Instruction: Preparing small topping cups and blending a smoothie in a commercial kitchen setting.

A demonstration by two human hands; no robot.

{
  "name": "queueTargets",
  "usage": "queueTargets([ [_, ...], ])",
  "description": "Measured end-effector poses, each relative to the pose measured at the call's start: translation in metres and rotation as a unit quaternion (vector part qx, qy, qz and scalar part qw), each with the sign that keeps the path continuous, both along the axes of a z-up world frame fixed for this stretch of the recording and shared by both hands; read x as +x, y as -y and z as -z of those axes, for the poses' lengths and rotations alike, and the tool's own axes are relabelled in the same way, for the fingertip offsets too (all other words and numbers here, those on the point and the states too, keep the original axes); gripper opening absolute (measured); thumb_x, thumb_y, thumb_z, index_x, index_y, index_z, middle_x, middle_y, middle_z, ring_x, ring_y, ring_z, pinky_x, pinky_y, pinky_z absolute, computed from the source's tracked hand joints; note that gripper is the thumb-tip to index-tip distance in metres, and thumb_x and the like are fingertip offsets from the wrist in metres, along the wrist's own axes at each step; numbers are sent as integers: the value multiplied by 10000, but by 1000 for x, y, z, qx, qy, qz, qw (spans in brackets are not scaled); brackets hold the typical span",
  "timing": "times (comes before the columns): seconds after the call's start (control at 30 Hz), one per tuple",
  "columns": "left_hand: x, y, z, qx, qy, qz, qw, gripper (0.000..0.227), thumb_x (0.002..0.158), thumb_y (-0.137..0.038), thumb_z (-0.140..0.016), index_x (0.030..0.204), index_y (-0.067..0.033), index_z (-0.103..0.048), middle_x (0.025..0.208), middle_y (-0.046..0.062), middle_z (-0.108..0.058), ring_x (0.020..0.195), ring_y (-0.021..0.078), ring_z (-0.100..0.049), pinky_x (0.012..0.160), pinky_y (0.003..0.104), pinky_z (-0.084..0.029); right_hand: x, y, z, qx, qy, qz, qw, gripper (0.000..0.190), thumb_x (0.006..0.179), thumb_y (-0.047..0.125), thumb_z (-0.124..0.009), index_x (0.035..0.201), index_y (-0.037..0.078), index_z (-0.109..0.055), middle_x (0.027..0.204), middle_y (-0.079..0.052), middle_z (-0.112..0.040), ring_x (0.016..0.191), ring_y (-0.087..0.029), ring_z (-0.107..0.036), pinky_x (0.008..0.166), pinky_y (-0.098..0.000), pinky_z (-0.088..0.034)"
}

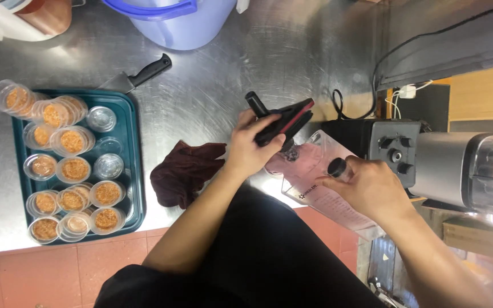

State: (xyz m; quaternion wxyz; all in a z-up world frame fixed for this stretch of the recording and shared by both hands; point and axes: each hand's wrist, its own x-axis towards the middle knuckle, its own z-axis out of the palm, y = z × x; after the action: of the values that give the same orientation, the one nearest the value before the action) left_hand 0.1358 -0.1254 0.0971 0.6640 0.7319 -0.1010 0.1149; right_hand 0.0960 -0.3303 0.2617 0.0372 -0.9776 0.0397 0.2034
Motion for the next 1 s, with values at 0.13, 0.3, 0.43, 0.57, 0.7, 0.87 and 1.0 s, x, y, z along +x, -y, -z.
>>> queueTargets([
  [0.13,-4,4,-9,4,-32,22,999,448,803,-231,-844,1215,-86,-745,1092,150,-636,1067,311,-632,918,422,-552,-1,-1,3,-7,11,-36,999,598,689,566,-859,714,-4,-679,647,-182,-704,659,-357,-739,621,-438,-589],
  [0.3,0,0,3,7,-23,12,1000,481,744,-251,-869,1178,-82,-751,1095,168,-627,1011,310,-627,849,415,-547,-2,9,8,34,30,-45,998,600,686,556,-850,733,-15,-669,668,-176,-711,636,-328,-753,583,-416,-596],
  [0.43,-2,7,-3,-11,-35,25,999,445,815,-236,-851,1223,-94,-744,1139,148,-641,1066,301,-651,930,408,-563,-1,3,6,4,8,-50,999,593,701,562,-851,714,-5,-677,637,-172,-709,625,-319,-750,584,-407,-589],
  [0.57,1,3,5,-33,-5,33,999,488,772,-240,-839,1217,-76,-725,1276,224,-590,1139,341,-636,926,391,-571,-4,9,6,22,35,-33,999,606,688,558,-857,705,-17,-667,651,-172,-708,603,-321,-742,564,-405,-586],
  [0.7,-1,4,-4,20,-82,33,996,457,797,-243,-857,1216,-87,-764,1094,175,-638,1075,330,-640,931,419,-562,-6,5,6,18,31,-33,999,608,683,566,-859,710,-12,-671,638,-167,-712,603,-325,-741,568,-412,-587],
  [0.87,-4,5,16,22,28,28,999,469,798,-259,-845,1217,-85,-728,1205,188,-622,1184,355,-603,956,418,-567,-9,13,7,34,29,-22,999,581,680,537,-864,738,-12,-683,654,-171,-717,611,-332,-744,557,-426,-587],
  [1.0,-5,9,12,-18,-91,30,995,414,874,-282,-810,1248,-117,-746,1129,133,-674,1036,267,-686,923,391,-580,-11,11,7,27,32,-26,999,585,683,533,-866,724,-17,-673,655,-173,-715,622,-332,-743,568,-423,-590],
])
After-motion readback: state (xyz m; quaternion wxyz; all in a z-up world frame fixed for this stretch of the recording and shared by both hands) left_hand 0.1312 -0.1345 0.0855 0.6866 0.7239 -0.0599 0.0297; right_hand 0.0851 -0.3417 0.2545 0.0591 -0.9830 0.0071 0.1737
